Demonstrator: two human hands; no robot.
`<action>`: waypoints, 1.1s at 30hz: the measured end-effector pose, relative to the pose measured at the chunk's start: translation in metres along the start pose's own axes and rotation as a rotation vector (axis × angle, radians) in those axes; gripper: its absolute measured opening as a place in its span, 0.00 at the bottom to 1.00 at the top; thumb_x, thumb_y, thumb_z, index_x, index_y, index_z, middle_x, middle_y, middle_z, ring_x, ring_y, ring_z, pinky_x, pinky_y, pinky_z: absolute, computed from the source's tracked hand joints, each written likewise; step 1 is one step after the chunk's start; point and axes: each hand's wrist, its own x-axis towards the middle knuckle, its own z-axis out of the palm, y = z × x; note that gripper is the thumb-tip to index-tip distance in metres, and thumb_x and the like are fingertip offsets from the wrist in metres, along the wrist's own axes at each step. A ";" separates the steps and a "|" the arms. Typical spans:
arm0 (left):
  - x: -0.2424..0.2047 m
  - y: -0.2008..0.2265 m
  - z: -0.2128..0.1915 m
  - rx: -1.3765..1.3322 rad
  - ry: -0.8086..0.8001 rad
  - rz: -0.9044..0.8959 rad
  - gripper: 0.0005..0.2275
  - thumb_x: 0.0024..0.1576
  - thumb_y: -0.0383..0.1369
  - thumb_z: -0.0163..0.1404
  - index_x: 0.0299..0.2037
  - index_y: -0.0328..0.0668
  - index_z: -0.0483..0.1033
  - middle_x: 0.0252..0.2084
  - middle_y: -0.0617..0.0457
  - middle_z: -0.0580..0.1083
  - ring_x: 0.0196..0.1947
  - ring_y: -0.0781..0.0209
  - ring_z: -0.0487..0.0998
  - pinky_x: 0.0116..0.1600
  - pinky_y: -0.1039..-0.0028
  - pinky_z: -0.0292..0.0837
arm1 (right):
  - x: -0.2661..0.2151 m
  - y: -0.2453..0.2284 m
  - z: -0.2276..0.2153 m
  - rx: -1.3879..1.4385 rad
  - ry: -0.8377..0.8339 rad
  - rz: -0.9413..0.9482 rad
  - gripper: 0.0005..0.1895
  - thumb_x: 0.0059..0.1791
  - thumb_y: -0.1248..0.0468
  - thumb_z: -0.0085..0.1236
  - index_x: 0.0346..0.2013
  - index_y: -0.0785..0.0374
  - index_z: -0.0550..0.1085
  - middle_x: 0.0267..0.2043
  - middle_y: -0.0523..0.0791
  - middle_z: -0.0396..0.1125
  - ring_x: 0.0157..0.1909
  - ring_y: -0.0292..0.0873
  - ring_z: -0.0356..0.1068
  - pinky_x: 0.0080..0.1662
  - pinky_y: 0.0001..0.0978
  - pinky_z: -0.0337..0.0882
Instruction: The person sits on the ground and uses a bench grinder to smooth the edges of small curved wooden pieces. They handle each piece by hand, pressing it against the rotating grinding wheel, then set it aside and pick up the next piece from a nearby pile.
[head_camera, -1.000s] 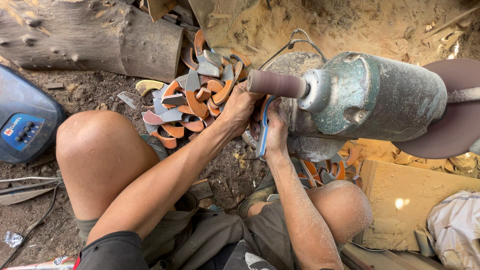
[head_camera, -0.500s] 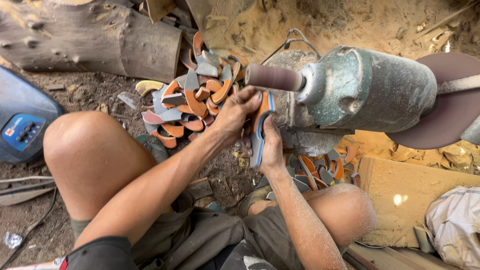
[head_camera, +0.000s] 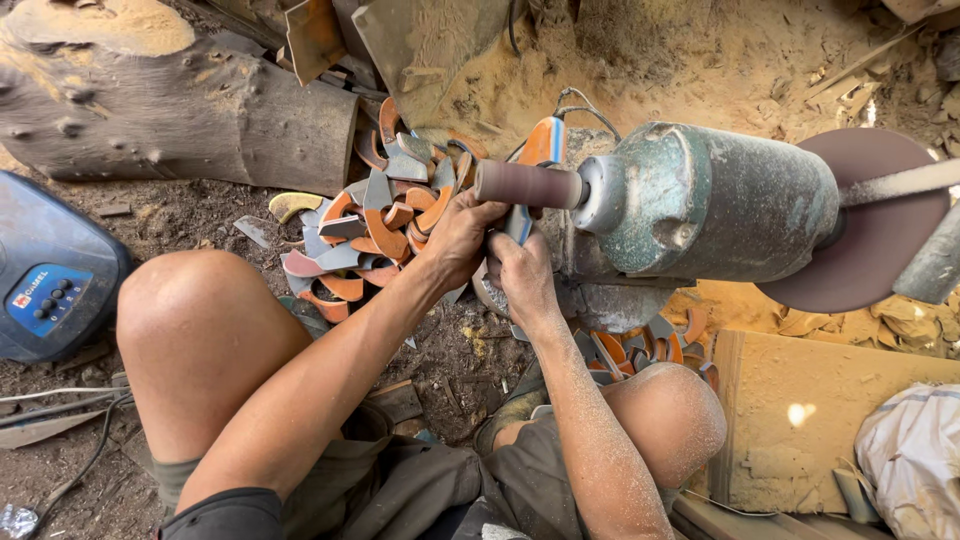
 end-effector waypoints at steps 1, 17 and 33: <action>0.006 0.002 -0.001 0.028 -0.004 0.010 0.07 0.63 0.28 0.54 0.47 0.34 0.79 0.41 0.50 0.81 0.37 0.65 0.79 0.46 0.74 0.78 | 0.003 -0.004 0.001 -0.030 0.029 -0.018 0.09 0.49 0.68 0.49 0.24 0.57 0.63 0.19 0.35 0.53 0.16 0.29 0.48 0.20 0.26 0.49; 0.023 0.020 0.004 -0.006 -0.024 0.017 0.18 0.57 0.30 0.60 0.57 0.37 0.74 0.38 0.55 0.79 0.38 0.67 0.78 0.49 0.75 0.78 | 0.021 -0.007 -0.002 -0.424 0.076 -0.222 0.12 0.54 0.60 0.50 0.34 0.67 0.72 0.28 0.42 0.62 0.32 0.36 0.63 0.38 0.35 0.64; 0.009 -0.001 0.015 -0.099 0.067 0.008 0.07 0.58 0.26 0.56 0.44 0.34 0.78 0.39 0.53 0.78 0.39 0.64 0.77 0.46 0.73 0.78 | 0.004 -0.008 -0.005 -0.163 0.153 -0.028 0.03 0.45 0.66 0.49 0.28 0.64 0.68 0.23 0.39 0.59 0.22 0.33 0.57 0.25 0.32 0.59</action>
